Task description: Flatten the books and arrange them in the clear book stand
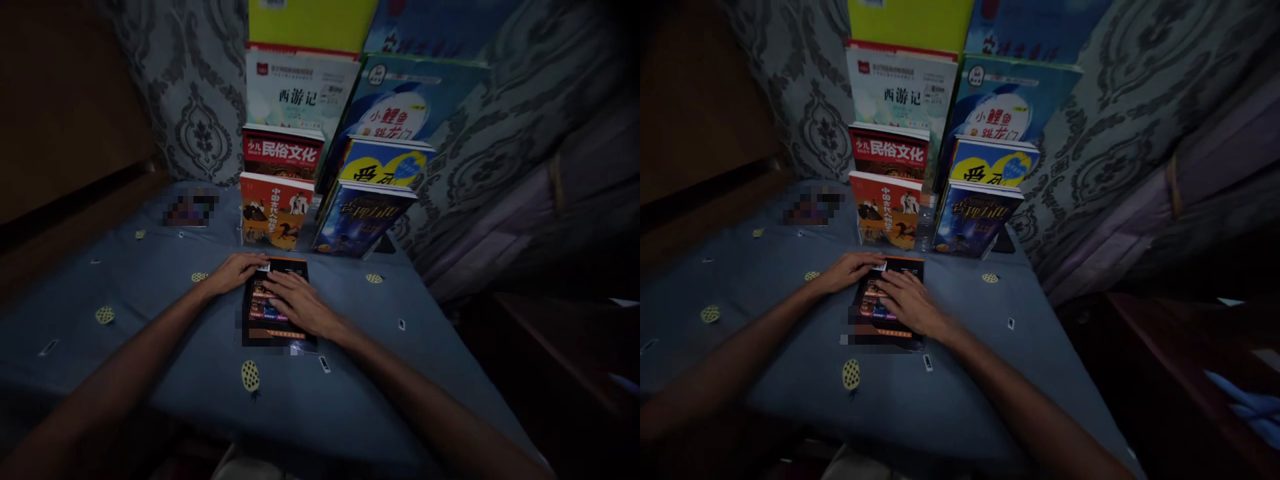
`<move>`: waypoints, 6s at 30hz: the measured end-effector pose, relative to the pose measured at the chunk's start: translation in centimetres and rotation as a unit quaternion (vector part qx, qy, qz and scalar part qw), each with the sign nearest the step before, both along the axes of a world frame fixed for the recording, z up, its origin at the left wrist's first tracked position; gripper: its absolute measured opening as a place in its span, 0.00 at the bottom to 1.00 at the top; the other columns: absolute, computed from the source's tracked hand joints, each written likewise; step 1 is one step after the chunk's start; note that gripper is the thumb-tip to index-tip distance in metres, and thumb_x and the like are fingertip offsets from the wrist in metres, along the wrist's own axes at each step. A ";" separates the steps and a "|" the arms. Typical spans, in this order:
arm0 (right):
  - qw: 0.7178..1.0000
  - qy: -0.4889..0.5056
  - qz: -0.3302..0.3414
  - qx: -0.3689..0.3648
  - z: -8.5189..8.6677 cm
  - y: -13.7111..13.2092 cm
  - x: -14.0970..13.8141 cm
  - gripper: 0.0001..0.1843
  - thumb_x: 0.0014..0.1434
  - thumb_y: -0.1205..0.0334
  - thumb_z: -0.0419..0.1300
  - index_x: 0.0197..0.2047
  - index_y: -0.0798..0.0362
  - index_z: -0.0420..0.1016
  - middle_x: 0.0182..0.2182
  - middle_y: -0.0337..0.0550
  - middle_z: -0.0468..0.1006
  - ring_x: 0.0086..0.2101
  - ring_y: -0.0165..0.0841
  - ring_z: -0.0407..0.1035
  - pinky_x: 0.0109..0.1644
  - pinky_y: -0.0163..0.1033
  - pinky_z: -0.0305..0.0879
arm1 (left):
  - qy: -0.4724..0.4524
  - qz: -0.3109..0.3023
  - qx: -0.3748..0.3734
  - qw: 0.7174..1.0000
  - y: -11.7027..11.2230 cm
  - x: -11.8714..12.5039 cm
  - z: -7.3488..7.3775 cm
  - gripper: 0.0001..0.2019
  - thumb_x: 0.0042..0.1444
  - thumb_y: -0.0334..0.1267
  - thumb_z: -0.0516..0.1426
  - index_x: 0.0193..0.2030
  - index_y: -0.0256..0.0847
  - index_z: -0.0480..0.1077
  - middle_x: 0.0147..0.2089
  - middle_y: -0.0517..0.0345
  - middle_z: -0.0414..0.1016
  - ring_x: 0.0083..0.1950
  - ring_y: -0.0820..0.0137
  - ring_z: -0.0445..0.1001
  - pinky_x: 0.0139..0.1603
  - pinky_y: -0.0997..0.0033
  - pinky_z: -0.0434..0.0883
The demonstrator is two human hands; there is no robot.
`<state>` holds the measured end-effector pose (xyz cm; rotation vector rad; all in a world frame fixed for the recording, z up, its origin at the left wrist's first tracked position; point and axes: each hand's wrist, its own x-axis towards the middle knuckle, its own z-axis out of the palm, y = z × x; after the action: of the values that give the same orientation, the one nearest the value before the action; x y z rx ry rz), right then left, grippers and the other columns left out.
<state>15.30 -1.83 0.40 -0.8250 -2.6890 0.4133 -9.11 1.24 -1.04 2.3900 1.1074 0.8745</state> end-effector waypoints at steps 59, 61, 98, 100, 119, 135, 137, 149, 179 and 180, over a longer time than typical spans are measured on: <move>0.989 0.133 -0.039 0.057 -0.9 -6.2 6.8 0.16 0.66 0.64 0.55 0.55 0.51 0.77 0.52 0.52 0.80 0.57 0.42 0.70 0.59 0.55 0.67 | 0.197 -0.023 0.094 0.976 -11.3 6.1 1.8 0.28 0.64 0.56 0.52 0.63 0.39 0.67 0.64 0.44 0.70 0.68 0.55 0.65 0.67 0.51 0.63; 0.988 0.139 -0.040 0.049 -0.9 -6.2 6.9 0.17 0.66 0.65 0.56 0.55 0.50 0.77 0.52 0.51 0.80 0.57 0.42 0.70 0.59 0.55 0.67 | 0.216 -0.027 0.107 0.970 -12.3 6.4 1.9 0.32 0.63 0.59 0.53 0.65 0.38 0.64 0.65 0.42 0.68 0.69 0.54 0.62 0.68 0.50 0.62; 0.981 0.193 -0.013 -0.013 0.1 -5.7 7.0 0.16 0.70 0.56 0.53 0.45 0.52 0.81 0.45 0.52 0.83 0.52 0.41 0.73 0.55 0.52 0.71 | 0.153 -0.011 0.200 0.968 -11.9 6.7 1.7 0.15 0.69 0.41 0.50 0.53 0.37 0.73 0.50 0.50 0.81 0.51 0.64 0.78 0.56 0.61 0.73; 0.981 0.192 -0.015 -0.014 0.1 -5.7 6.9 0.16 0.70 0.57 0.53 0.45 0.51 0.81 0.45 0.51 0.82 0.51 0.41 0.73 0.56 0.52 0.71 | 0.128 0.004 0.164 0.978 -11.4 6.3 1.9 0.14 0.69 0.38 0.50 0.52 0.39 0.74 0.50 0.52 0.81 0.52 0.66 0.77 0.59 0.61 0.71; 0.977 0.098 -0.157 0.103 -2.5 -0.4 1.8 0.19 0.65 0.61 0.54 0.56 0.55 0.76 0.54 0.56 0.77 0.58 0.47 0.68 0.61 0.57 0.67 | -0.027 0.251 -0.019 0.968 -7.9 4.3 -1.5 0.20 0.59 0.40 0.54 0.57 0.37 0.71 0.63 0.40 0.70 0.68 0.52 0.65 0.69 0.45 0.58; 0.963 0.121 -0.156 0.183 -4.0 -0.1 1.7 0.18 0.67 0.60 0.51 0.55 0.52 0.76 0.51 0.54 0.77 0.55 0.48 0.69 0.56 0.57 0.72 | -0.529 0.134 -0.353 0.760 -6.9 5.3 -0.1 0.30 0.42 0.38 0.67 0.54 0.40 0.65 0.45 0.51 0.81 0.46 0.60 0.80 0.48 0.62 0.74; 0.963 0.132 -0.153 0.178 -4.1 0.0 1.7 0.18 0.67 0.60 0.51 0.55 0.51 0.77 0.51 0.54 0.77 0.54 0.48 0.69 0.56 0.58 0.72 | -0.535 0.124 -0.361 0.753 -6.8 5.4 0.2 0.28 0.41 0.37 0.68 0.51 0.39 0.67 0.40 0.53 0.81 0.43 0.62 0.80 0.46 0.63 0.74; 0.958 0.210 -0.196 -0.025 -3.0 1.7 3.5 0.46 0.54 0.39 0.65 0.68 0.53 0.58 0.62 0.60 0.68 0.60 0.55 0.63 0.62 0.65 0.60 | -0.493 0.119 -0.328 0.797 -6.6 4.9 1.2 0.22 0.46 0.27 0.63 0.49 0.40 0.67 0.37 0.59 0.79 0.35 0.69 0.78 0.40 0.69 0.73; 1.000 -0.001 0.019 -0.011 1.5 -3.4 3.7 0.29 0.55 0.77 0.49 0.55 0.49 0.77 0.53 0.45 0.80 0.56 0.40 0.72 0.63 0.51 0.64 | 0.083 0.003 -0.029 0.996 -11.5 0.5 0.9 0.30 0.54 0.19 0.49 0.62 0.46 0.67 0.68 0.56 0.66 0.71 0.67 0.60 0.70 0.57 0.59; 1.000 0.013 0.013 -0.014 1.6 -3.4 2.3 0.29 0.57 0.77 0.48 0.57 0.49 0.75 0.54 0.44 0.79 0.56 0.39 0.72 0.63 0.50 0.65 | 0.091 0.004 -0.025 0.996 -11.5 0.5 1.0 0.29 0.55 0.20 0.49 0.62 0.45 0.67 0.68 0.55 0.67 0.71 0.66 0.61 0.70 0.57 0.60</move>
<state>17.57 -5.19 2.02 -0.7879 -2.6782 0.4663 -8.64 -10.29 -0.02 2.4632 1.1902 0.6337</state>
